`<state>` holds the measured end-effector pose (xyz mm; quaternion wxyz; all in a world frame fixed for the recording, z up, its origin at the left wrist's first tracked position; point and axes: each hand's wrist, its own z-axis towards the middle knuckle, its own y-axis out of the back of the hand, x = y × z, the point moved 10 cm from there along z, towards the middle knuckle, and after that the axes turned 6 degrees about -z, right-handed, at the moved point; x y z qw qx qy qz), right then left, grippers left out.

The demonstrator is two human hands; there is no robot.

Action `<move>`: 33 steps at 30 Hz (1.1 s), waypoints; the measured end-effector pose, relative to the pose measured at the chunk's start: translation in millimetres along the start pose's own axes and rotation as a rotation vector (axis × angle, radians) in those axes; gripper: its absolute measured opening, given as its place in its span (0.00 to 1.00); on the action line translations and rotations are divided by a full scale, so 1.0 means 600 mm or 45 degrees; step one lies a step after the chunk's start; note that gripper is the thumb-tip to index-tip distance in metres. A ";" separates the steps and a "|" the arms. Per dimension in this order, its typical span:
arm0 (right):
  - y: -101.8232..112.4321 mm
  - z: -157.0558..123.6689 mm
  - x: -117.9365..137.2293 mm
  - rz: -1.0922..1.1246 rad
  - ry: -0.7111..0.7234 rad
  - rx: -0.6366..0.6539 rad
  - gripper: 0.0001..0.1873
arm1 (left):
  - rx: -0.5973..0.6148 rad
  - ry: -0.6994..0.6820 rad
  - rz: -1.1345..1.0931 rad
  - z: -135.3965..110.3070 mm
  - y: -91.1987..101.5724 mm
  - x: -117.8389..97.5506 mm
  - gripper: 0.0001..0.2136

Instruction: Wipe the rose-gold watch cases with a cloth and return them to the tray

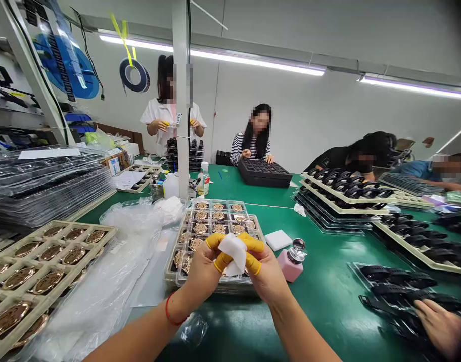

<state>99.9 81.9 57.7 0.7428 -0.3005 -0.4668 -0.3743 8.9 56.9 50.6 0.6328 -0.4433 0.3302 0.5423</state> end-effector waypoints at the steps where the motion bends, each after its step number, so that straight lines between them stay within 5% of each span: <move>1: 0.007 -0.001 0.005 -0.092 0.062 -0.064 0.08 | -0.027 -0.008 0.021 -0.002 0.000 0.003 0.20; 4: 0.028 -0.007 0.018 -0.302 0.185 -0.222 0.08 | 0.044 -0.111 0.320 -0.007 -0.009 -0.010 0.15; 8: 0.039 -0.009 0.017 -0.321 0.186 -0.237 0.06 | 0.247 -0.127 0.726 -0.006 -0.022 -0.024 0.13; 15: 0.022 0.000 0.014 -0.380 0.207 -0.212 0.07 | 0.102 -0.019 0.560 0.011 0.019 -0.032 0.10; 21: 0.030 -0.005 0.014 -0.438 0.227 -0.267 0.04 | 0.307 -0.182 1.042 -0.006 -0.023 -0.021 0.07; 29: 0.030 -0.009 0.018 -0.348 0.136 -0.292 0.08 | 0.099 -0.201 0.672 0.003 -0.008 -0.031 0.08; 33: 0.044 -0.003 -0.010 -0.136 -0.035 -0.350 0.09 | 0.103 -0.311 0.901 -0.004 -0.015 -0.039 0.07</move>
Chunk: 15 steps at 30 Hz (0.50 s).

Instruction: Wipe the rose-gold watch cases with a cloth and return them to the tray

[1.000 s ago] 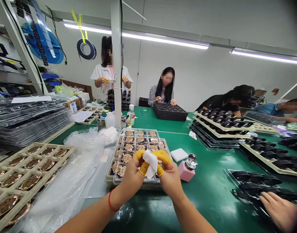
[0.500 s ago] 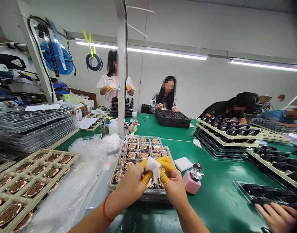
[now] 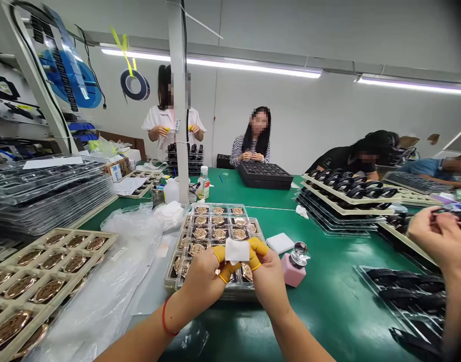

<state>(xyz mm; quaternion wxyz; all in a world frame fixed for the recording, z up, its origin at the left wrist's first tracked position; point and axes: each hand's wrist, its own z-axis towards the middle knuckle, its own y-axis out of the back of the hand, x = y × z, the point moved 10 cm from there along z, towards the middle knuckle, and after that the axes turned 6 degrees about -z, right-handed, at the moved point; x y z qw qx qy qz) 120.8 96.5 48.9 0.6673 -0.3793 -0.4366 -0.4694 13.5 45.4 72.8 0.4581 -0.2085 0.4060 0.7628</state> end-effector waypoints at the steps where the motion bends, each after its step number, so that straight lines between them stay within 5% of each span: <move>1: -0.003 0.002 -0.006 0.079 -0.034 0.026 0.09 | 0.005 -0.019 0.047 -0.002 0.000 -0.001 0.07; 7: -0.031 0.005 -0.021 0.390 -0.210 0.244 0.11 | -0.106 0.246 -0.353 -0.003 0.019 0.036 0.12; 11: -0.033 0.003 -0.011 0.207 -0.239 0.331 0.14 | -0.230 0.281 -0.459 -0.004 0.039 0.040 0.17; 15: -0.033 -0.002 -0.002 -0.065 -0.133 0.359 0.14 | -0.101 0.158 -0.275 -0.007 0.032 0.025 0.17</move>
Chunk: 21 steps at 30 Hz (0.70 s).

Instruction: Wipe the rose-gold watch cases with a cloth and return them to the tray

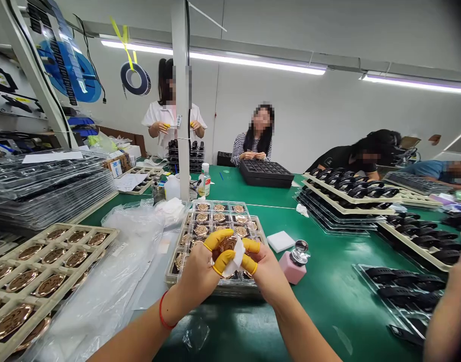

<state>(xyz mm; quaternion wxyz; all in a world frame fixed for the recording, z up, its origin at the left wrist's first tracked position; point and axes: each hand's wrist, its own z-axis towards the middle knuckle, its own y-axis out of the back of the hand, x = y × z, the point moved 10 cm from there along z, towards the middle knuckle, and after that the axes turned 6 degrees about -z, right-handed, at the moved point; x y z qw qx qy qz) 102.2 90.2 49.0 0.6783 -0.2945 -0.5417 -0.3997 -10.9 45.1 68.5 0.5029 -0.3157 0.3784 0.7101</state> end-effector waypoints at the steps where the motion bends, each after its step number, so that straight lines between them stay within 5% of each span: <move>1: 0.003 -0.002 0.003 -0.042 0.043 -0.036 0.13 | 0.050 -0.054 0.020 -0.002 -0.006 -0.006 0.17; 4: 0.018 -0.008 0.011 -0.099 0.156 -0.175 0.13 | 0.131 -0.177 0.029 -0.004 -0.021 -0.021 0.16; 8: 0.018 -0.008 0.023 -0.072 0.221 -0.182 0.14 | 0.011 -0.066 0.081 0.000 -0.013 -0.001 0.16; 17: 0.008 0.004 -0.002 0.319 -0.021 -0.090 0.15 | -0.085 -0.232 0.157 -0.002 0.002 -0.023 0.07; 21: -0.001 0.005 -0.008 0.435 -0.057 -0.103 0.15 | -0.135 -0.124 -0.115 0.009 0.006 -0.012 0.04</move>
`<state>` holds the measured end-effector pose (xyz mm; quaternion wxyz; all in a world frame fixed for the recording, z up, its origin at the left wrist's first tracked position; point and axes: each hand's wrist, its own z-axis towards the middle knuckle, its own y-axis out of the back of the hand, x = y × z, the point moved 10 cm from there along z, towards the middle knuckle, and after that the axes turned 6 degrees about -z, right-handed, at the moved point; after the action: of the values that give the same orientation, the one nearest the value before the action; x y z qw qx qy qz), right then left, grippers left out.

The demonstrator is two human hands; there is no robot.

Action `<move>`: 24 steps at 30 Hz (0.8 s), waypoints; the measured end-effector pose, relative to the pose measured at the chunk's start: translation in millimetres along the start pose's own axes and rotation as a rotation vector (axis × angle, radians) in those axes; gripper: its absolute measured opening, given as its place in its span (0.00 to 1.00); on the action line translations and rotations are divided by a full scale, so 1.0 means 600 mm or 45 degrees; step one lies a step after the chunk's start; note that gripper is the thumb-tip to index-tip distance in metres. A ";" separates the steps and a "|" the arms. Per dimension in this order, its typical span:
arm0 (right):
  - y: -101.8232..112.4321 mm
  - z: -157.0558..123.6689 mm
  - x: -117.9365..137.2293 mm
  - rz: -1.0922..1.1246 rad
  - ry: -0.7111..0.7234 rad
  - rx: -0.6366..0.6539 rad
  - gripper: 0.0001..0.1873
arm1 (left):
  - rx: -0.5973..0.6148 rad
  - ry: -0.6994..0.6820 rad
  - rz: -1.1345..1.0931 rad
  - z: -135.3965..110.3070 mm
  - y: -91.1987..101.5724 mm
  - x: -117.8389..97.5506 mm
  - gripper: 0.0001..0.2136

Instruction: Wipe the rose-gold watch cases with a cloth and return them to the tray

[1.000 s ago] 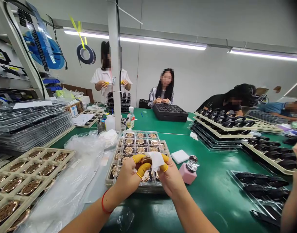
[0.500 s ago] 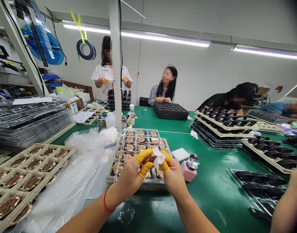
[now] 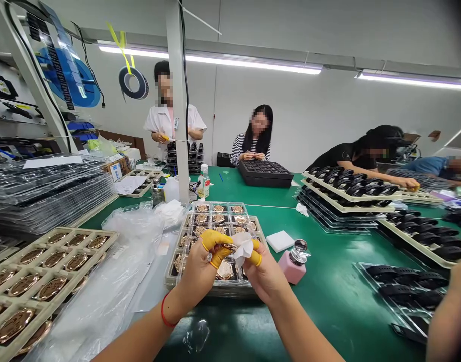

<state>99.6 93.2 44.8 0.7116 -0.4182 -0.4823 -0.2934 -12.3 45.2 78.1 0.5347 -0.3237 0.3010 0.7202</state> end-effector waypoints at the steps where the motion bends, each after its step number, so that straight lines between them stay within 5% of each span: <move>1: -0.005 -0.001 -0.001 -0.005 0.011 0.011 0.15 | -0.035 0.079 -0.128 0.001 0.002 0.010 0.06; 6: -0.015 -0.008 0.012 -0.274 0.222 0.029 0.12 | -0.190 0.346 -0.630 -0.008 -0.005 0.049 0.17; 10: 0.014 -0.015 0.035 -0.481 0.391 -0.138 0.12 | -0.097 0.449 -0.699 -0.013 -0.031 0.058 0.18; 20: -0.028 -0.013 -0.003 -0.140 0.213 0.001 0.23 | -0.140 0.490 -0.907 -0.013 -0.024 0.060 0.18; 24: -0.007 -0.032 0.027 -0.437 0.534 -0.193 0.12 | -0.084 0.708 -1.080 -0.035 -0.061 0.069 0.20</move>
<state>110.5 73.9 57.9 0.7027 -0.3125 -0.3648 -0.5249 16.9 61.7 29.5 0.6692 -0.6136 0.2513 0.3354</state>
